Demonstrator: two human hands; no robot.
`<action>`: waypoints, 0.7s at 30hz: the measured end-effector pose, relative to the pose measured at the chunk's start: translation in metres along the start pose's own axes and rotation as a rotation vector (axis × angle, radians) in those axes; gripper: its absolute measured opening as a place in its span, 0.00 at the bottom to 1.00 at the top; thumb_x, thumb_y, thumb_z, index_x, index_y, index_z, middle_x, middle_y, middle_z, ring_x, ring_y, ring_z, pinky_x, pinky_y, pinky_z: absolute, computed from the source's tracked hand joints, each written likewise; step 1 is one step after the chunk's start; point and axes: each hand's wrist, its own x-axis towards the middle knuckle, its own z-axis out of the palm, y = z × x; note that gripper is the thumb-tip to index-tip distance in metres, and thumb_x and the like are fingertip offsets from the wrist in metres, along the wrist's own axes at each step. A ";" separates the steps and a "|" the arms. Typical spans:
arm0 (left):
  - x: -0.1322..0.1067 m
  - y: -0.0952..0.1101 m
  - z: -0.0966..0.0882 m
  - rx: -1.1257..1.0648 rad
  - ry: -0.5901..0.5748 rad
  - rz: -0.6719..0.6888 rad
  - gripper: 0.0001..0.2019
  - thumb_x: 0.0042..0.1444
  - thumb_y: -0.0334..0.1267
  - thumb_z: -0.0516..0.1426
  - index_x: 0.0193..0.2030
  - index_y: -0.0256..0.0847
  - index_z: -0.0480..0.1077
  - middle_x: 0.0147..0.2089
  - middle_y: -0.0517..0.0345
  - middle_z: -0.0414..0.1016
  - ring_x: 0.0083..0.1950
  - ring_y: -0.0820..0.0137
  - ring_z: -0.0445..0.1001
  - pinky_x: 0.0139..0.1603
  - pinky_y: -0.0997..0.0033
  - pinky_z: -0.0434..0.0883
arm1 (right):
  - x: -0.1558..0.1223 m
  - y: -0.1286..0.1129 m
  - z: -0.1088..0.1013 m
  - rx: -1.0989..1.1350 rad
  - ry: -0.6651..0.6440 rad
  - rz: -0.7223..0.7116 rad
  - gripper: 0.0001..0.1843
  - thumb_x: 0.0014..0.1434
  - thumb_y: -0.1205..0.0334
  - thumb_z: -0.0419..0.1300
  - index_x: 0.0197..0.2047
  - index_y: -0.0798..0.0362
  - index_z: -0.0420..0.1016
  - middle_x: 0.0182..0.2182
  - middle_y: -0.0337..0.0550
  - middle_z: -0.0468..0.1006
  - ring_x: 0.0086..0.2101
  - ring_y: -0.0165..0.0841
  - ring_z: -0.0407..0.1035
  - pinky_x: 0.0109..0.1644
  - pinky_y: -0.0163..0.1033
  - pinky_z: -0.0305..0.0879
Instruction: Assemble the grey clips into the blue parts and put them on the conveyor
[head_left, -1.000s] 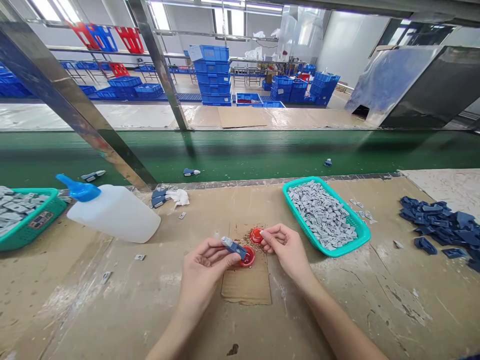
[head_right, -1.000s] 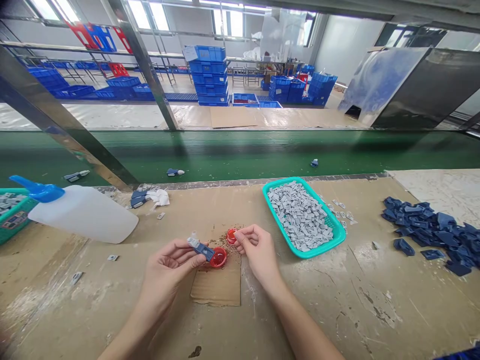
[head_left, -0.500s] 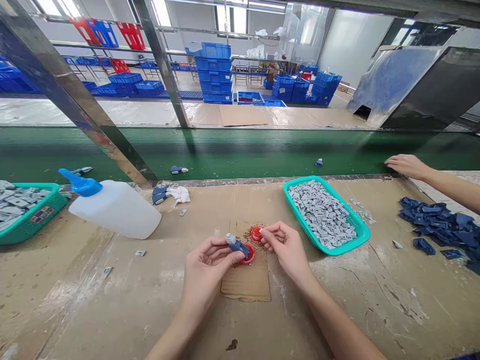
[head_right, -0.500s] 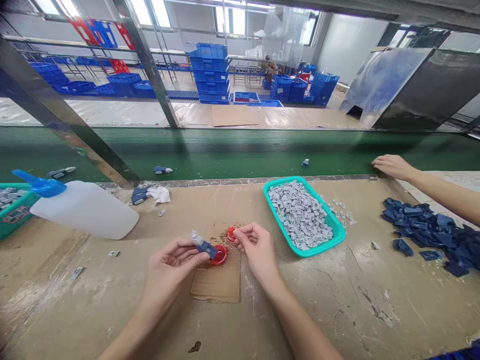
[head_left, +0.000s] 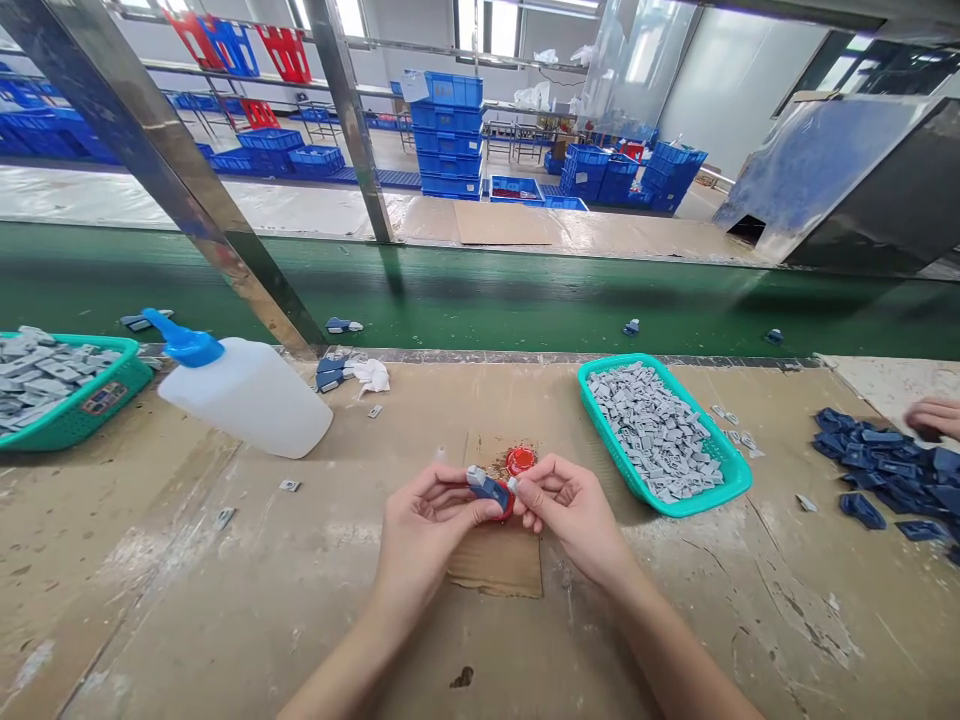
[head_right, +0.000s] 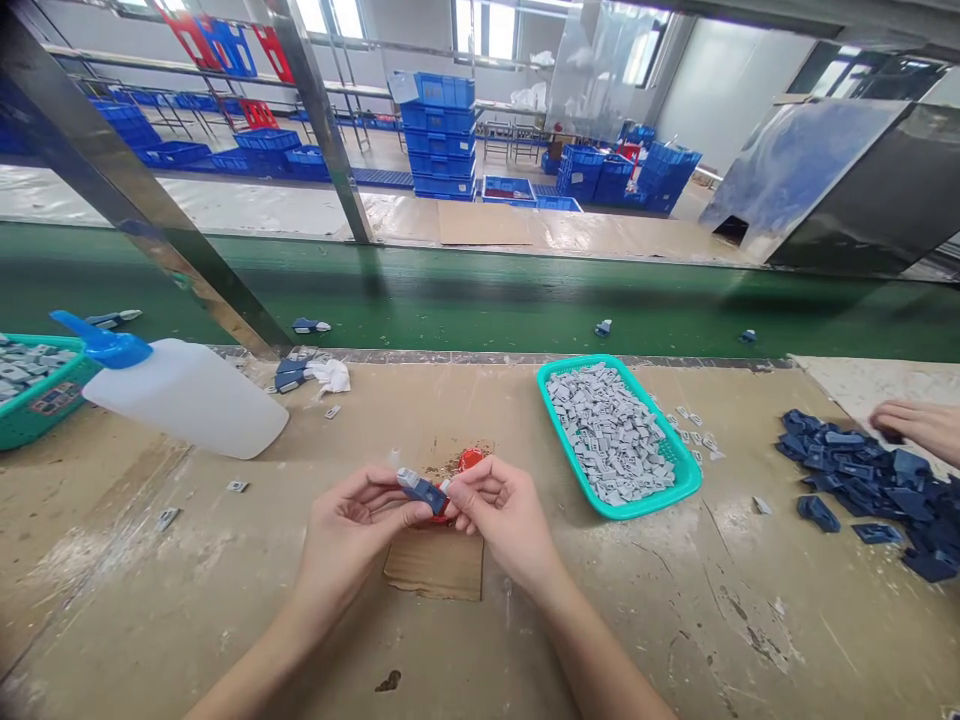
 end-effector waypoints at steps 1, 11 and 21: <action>0.000 0.000 0.000 -0.002 -0.002 0.000 0.13 0.38 0.30 0.69 0.30 0.37 0.72 0.31 0.57 0.80 0.35 0.69 0.79 0.38 0.75 0.78 | 0.000 0.000 0.001 0.001 -0.015 0.008 0.16 0.55 0.52 0.67 0.32 0.56 0.72 0.23 0.40 0.76 0.22 0.25 0.66 0.26 0.28 0.61; -0.006 -0.001 0.001 0.021 -0.066 -0.062 0.10 0.39 0.31 0.69 0.29 0.37 0.74 0.31 0.56 0.81 0.32 0.66 0.80 0.37 0.72 0.79 | 0.001 0.001 -0.007 -0.101 -0.117 0.200 0.22 0.52 0.49 0.68 0.37 0.52 0.62 0.19 0.33 0.73 0.20 0.26 0.64 0.22 0.27 0.55; -0.003 0.010 0.008 0.126 -0.159 -0.008 0.19 0.41 0.36 0.68 0.43 0.40 0.76 0.44 0.54 0.80 0.46 0.60 0.78 0.52 0.65 0.75 | -0.005 -0.028 -0.019 -0.200 -0.090 -0.006 0.14 0.56 0.53 0.64 0.39 0.52 0.69 0.22 0.34 0.72 0.25 0.29 0.67 0.31 0.33 0.62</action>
